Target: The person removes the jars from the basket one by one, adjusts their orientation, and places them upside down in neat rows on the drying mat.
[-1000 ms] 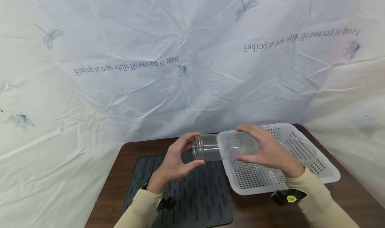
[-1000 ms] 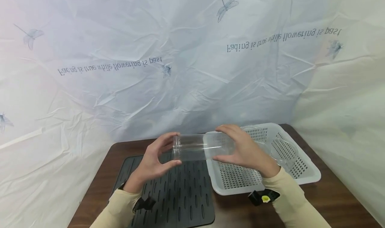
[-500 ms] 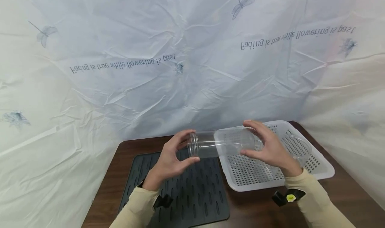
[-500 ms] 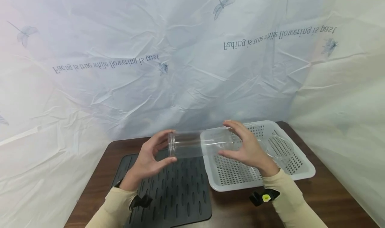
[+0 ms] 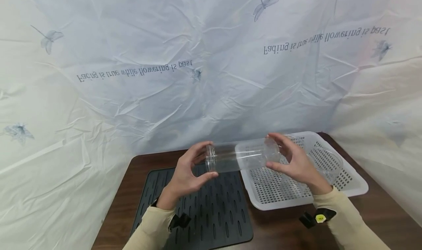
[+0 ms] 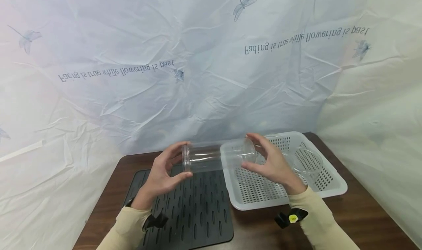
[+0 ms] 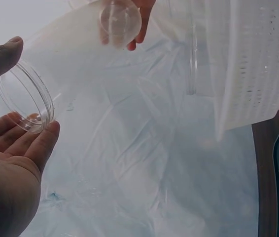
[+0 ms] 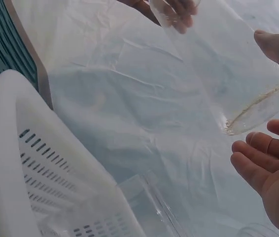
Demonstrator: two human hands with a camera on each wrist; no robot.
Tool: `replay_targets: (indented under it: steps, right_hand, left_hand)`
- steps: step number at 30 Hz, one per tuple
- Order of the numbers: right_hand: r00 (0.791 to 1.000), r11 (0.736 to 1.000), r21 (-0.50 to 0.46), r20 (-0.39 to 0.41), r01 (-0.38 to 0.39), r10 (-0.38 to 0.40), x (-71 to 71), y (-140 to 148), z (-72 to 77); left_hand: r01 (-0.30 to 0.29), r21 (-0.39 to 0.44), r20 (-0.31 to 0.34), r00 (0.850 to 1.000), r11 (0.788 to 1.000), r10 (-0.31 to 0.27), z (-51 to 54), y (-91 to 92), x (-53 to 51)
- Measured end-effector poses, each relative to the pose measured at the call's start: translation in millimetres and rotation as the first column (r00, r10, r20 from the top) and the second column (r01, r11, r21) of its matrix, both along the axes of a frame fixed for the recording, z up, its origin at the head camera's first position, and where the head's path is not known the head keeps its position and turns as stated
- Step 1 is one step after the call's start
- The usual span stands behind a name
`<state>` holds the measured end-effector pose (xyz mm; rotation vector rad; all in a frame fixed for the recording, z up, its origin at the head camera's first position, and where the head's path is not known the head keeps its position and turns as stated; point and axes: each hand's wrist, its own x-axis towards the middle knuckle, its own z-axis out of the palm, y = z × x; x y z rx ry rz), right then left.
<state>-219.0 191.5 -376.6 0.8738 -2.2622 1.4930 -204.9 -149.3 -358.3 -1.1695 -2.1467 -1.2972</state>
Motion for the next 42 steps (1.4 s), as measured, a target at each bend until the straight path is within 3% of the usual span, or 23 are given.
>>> replay_targets:
  steps: [7, 13, 15, 16, 19, 21, 22, 24, 27, 31, 39, 42]
  right_hand:
    - [0.994, 0.986, -0.143, 0.068, -0.080, 0.091, 2.7, -11.3, -4.1]
    - [0.971, 0.932, -0.304, 0.074, -0.196, 0.228, 4.3, -15.9, -8.6]
    - [0.946, 0.885, -0.381, 0.069, -0.268, 0.317, 3.7, -16.8, -8.5]
    - [0.925, 0.847, -0.429, 0.065, -0.313, 0.375, 3.0, -17.4, -8.2]
    - [0.838, 0.698, -0.568, 0.027, -0.436, 0.545, 0.1, -19.9, -7.2]
    - [0.785, 0.603, -0.625, -0.024, -0.495, 0.620, -2.1, -21.5, -7.0]
    - [0.767, 0.570, -0.637, -0.051, -0.518, 0.640, -3.2, -22.2, -7.1]
    - [0.755, 0.540, -0.642, -0.095, -0.544, 0.649, -4.8, -23.4, -7.3]
    - [0.761, 0.527, -0.645, -0.134, -0.554, 0.635, -5.7, -25.1, -7.8]
    - [0.793, 0.540, -0.659, -0.146, -0.525, 0.592, -4.4, -27.2, -7.3]
    - [0.854, 0.590, -0.678, -0.110, -0.438, 0.508, -2.3, -27.7, -2.4]
    - [0.877, 0.622, -0.676, -0.076, -0.395, 0.474, -1.6, -26.4, -1.7]
  left_hand:
    - [0.026, 0.039, -0.001, 1.000, 0.999, -0.026, 26.1, 6.2, 19.5]
    - [0.054, 0.068, -0.002, 0.999, 0.996, -0.054, 26.7, 7.4, 21.9]
    - [0.068, 0.084, -0.004, 0.998, 0.994, -0.068, 25.3, 7.4, 21.1]
    - [0.075, 0.090, -0.004, 0.997, 0.993, -0.074, 24.8, 7.4, 20.6]
    - [0.083, 0.098, 0.002, 0.996, 0.992, -0.084, 23.7, 7.2, 19.6]
    - [0.085, 0.097, 0.004, 0.996, 0.992, -0.086, 22.6, 6.9, 18.7]
    - [0.085, 0.095, 0.005, 0.996, 0.992, -0.086, 22.3, 6.8, 18.4]
    - [0.085, 0.094, 0.006, 0.996, 0.992, -0.086, 18.7, 6.2, 15.8]
    - [0.087, 0.094, 0.009, 0.996, 0.992, -0.088, 9.8, 4.6, 8.6]
    - [0.090, 0.090, 0.015, 0.996, 0.992, -0.092, -0.5, 3.7, 0.9]
    - [0.091, 0.085, 0.013, 0.996, 0.992, -0.093, -2.8, 4.9, -1.2]
    - [0.071, 0.068, 0.018, 0.997, 0.995, -0.072, -3.6, 4.1, -0.7]
